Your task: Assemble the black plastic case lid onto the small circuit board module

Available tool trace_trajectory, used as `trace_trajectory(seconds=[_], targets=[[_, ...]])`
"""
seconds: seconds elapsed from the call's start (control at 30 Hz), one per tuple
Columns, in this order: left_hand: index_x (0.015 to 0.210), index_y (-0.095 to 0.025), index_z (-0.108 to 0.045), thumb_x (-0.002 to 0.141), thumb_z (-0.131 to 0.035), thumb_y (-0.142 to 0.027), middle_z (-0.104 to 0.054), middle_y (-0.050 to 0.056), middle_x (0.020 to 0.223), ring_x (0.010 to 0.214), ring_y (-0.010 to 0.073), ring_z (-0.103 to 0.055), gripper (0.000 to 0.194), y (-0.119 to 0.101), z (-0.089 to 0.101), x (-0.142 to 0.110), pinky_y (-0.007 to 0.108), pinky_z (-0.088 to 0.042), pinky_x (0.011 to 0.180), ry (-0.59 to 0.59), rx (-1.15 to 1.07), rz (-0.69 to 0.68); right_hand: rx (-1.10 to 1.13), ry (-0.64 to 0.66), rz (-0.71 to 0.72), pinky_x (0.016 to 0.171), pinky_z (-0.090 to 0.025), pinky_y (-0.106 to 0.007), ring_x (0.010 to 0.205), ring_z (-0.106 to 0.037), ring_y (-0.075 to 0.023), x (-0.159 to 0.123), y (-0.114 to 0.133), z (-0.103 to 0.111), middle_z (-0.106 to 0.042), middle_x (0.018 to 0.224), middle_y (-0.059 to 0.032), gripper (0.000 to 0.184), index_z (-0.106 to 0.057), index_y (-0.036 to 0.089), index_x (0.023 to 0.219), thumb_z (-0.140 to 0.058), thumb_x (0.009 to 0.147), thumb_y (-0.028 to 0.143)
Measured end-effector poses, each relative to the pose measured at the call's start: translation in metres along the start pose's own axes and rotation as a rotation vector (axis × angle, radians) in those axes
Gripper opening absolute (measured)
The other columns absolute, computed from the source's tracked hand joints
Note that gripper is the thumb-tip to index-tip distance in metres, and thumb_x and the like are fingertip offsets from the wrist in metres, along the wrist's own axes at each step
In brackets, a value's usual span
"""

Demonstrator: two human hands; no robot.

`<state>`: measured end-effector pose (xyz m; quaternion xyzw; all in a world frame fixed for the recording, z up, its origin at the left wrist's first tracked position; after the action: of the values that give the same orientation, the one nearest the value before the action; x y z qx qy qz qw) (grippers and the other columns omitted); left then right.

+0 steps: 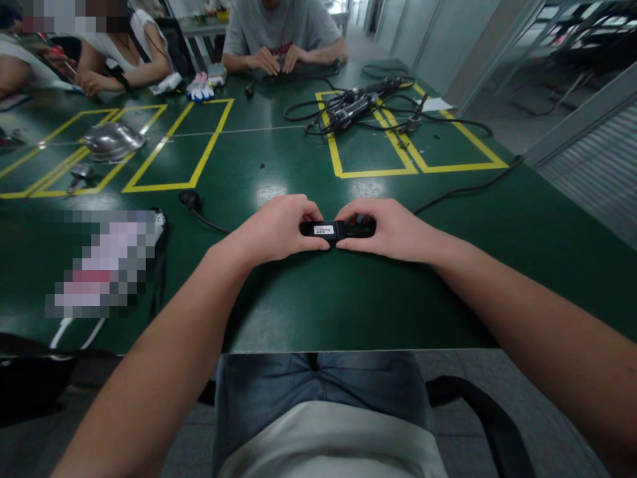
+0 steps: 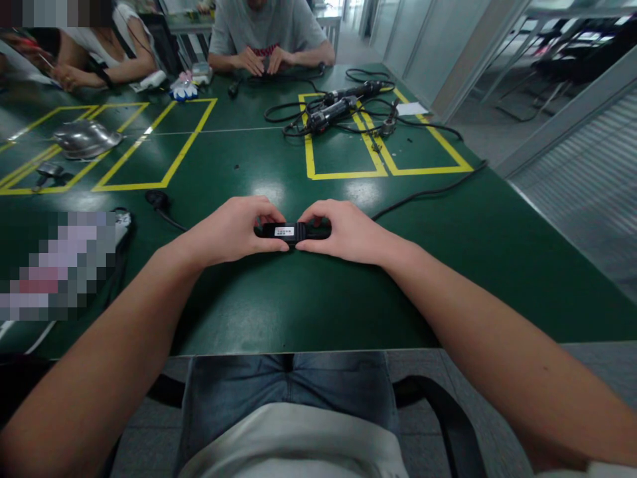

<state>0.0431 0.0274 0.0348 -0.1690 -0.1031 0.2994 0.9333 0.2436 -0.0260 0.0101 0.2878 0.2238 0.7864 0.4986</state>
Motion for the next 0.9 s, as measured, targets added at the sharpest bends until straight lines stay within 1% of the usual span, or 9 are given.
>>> trace_trajectory(seconds=[0.27,0.43,0.53,0.67,0.9], targets=[[0.111,-0.018,-0.083,0.091,-0.091,-0.046,-0.078,0.007,0.103,0.091,0.0260,-0.071,0.035,-0.005,0.000,0.001,0.035,-0.047,0.080,0.031,0.059,0.027,0.005,0.026,-0.028,0.090,-0.058,-0.042,0.095,-0.078,-0.0297,0.001,0.002,-0.001,-0.087,0.108,-0.0073,0.030,-0.085,0.024,0.108,-0.091,0.087,0.045],[0.111,-0.018,-0.082,0.092,-0.090,-0.045,-0.077,0.007,0.103,0.093,0.0264,-0.070,0.033,-0.007,0.000,0.001,0.035,-0.046,0.081,0.027,0.070,0.038,-0.055,0.012,-0.010,0.092,-0.057,-0.043,0.098,-0.077,-0.0311,0.000,0.002,-0.002,-0.087,0.110,-0.0086,0.030,-0.084,0.023,0.109,-0.091,0.087,0.042],[0.110,-0.018,-0.081,0.091,-0.090,-0.044,-0.077,0.007,0.103,0.092,0.0259,-0.070,0.033,-0.004,-0.002,0.001,0.035,-0.046,0.080,0.025,0.054,0.037,-0.055,0.011,-0.005,0.091,-0.057,-0.043,0.098,-0.077,-0.0310,0.000,0.002,-0.003,-0.087,0.109,-0.0087,0.030,-0.083,0.023,0.109,-0.091,0.087,0.042],[0.107,-0.019,-0.081,0.088,-0.092,-0.044,-0.077,0.006,0.101,0.090,0.0247,-0.070,0.034,0.001,-0.003,0.003,0.034,-0.046,0.080,0.022,-0.004,0.033,-0.024,0.005,-0.013,0.091,-0.058,-0.043,0.097,-0.077,-0.0302,0.001,0.001,-0.004,-0.086,0.107,-0.0076,0.029,-0.083,0.024,0.107,-0.090,0.086,0.042],[0.102,-0.019,-0.080,0.082,-0.094,-0.045,-0.077,0.004,0.095,0.087,0.0227,-0.070,0.036,0.011,-0.007,0.005,0.034,-0.050,0.081,0.015,-0.212,0.063,0.032,0.016,-0.041,0.090,-0.060,-0.043,0.098,-0.077,-0.0302,0.003,-0.002,-0.005,-0.085,0.106,-0.0068,0.033,-0.083,0.024,0.108,-0.089,0.083,0.045]])
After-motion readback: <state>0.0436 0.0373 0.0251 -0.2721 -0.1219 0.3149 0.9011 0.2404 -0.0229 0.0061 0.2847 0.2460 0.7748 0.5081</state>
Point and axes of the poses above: each hand's wrist, its own x-axis towards the middle knuckle, its own z-axis out of the back of the hand, y = z × x, the point moved 5 cm from there along x, towards the middle knuckle
